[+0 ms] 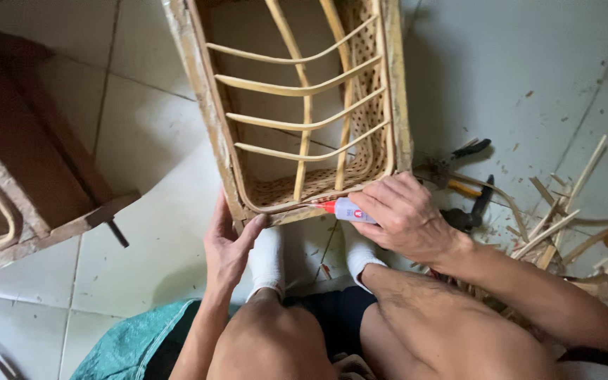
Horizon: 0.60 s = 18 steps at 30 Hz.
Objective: The person assembles a rectangular basket frame by inserting curved bamboo strips into a wooden mold, tapping them with a hammer, trimming excess with pliers, and applying glue to the joints. The person repeats this process on multiple frames.
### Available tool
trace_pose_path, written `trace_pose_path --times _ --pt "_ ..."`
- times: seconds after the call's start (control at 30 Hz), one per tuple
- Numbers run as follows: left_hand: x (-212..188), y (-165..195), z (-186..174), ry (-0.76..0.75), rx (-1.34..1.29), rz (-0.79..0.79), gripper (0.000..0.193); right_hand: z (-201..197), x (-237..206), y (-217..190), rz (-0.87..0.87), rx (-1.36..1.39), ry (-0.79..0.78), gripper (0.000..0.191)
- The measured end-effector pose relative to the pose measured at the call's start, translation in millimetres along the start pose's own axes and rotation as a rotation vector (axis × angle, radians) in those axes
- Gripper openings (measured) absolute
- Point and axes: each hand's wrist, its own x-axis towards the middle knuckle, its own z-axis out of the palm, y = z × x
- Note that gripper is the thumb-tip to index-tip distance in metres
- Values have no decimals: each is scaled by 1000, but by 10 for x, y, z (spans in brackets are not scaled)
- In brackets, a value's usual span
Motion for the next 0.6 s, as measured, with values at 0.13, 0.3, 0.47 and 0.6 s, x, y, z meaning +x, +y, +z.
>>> trace_pose_path --times 0.13,0.3,0.47,0.6 --pt "15 -42 -18 8 -33 -20 87 97 125 -88 -5 40 2 41" --pt "25 -68 9 -19 -163 23 85 249 181 -96 -51 1 -34 42" --pt "21 -118 -40 0 -86 -12 83 315 148 -65 -59 -21 -84 42" --pt "27 -187 -86 4 -227 -14 74 210 262 36 -153 -105 -71 36"
